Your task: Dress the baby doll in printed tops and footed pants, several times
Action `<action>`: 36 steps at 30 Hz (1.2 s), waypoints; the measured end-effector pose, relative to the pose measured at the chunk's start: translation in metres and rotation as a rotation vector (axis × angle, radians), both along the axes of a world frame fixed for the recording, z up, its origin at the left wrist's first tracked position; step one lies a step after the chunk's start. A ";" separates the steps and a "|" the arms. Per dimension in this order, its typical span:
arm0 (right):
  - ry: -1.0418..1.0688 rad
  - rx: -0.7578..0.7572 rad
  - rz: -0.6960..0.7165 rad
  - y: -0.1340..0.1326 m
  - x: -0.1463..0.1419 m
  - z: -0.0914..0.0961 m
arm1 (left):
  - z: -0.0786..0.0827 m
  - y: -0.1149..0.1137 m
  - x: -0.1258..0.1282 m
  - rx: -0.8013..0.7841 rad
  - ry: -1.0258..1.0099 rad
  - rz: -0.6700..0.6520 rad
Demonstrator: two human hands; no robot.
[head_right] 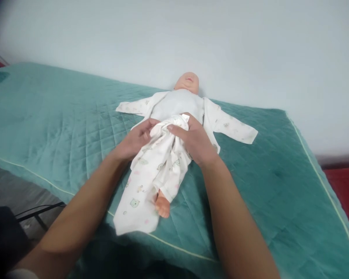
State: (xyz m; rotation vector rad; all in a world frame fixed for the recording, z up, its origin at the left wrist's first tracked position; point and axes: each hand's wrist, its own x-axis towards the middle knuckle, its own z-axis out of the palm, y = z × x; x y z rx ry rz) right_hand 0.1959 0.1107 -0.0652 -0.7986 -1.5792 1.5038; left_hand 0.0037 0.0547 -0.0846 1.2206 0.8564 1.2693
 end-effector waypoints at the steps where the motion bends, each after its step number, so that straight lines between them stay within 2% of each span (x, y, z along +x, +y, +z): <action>1: 0.031 -0.011 -0.014 0.000 0.000 -0.001 | 0.003 -0.001 -0.002 0.001 0.070 -0.072; 3: 0.056 -0.021 -0.011 0.000 0.001 -0.002 | 0.009 -0.004 -0.004 -0.018 0.196 -0.191; 5: 0.035 -0.010 0.011 0.000 0.001 -0.002 | 0.011 -0.005 -0.005 -0.042 0.257 -0.231; 11: -0.215 0.119 0.051 -0.003 0.001 0.007 | -0.007 -0.003 -0.002 0.005 0.101 0.041; 14: -0.343 0.188 0.173 -0.007 0.000 0.016 | -0.014 0.001 -0.002 0.023 0.063 0.092; 18: -0.464 0.193 0.323 -0.012 0.002 0.022 | -0.013 0.001 0.000 0.054 0.109 0.159; 21: -0.451 0.163 0.266 -0.012 0.003 0.017 | -0.012 0.000 0.000 0.037 0.120 0.148; 25: -0.247 0.066 0.076 -0.010 0.000 0.006 | -0.010 0.000 -0.003 0.061 0.180 0.054; 27: -0.180 0.028 0.024 -0.009 -0.002 0.003 | -0.006 0.000 -0.005 0.086 0.220 -0.015; 30: -0.143 0.017 -0.014 -0.009 -0.004 0.002 | -0.002 -0.001 -0.005 0.030 0.236 -0.078; 33: -0.159 0.060 -0.045 -0.010 -0.005 0.002 | -0.002 -0.002 -0.003 -0.041 0.167 -0.072; 36: -0.198 0.131 0.015 -0.010 -0.005 0.002 | -0.006 -0.003 -0.002 -0.046 0.057 -0.035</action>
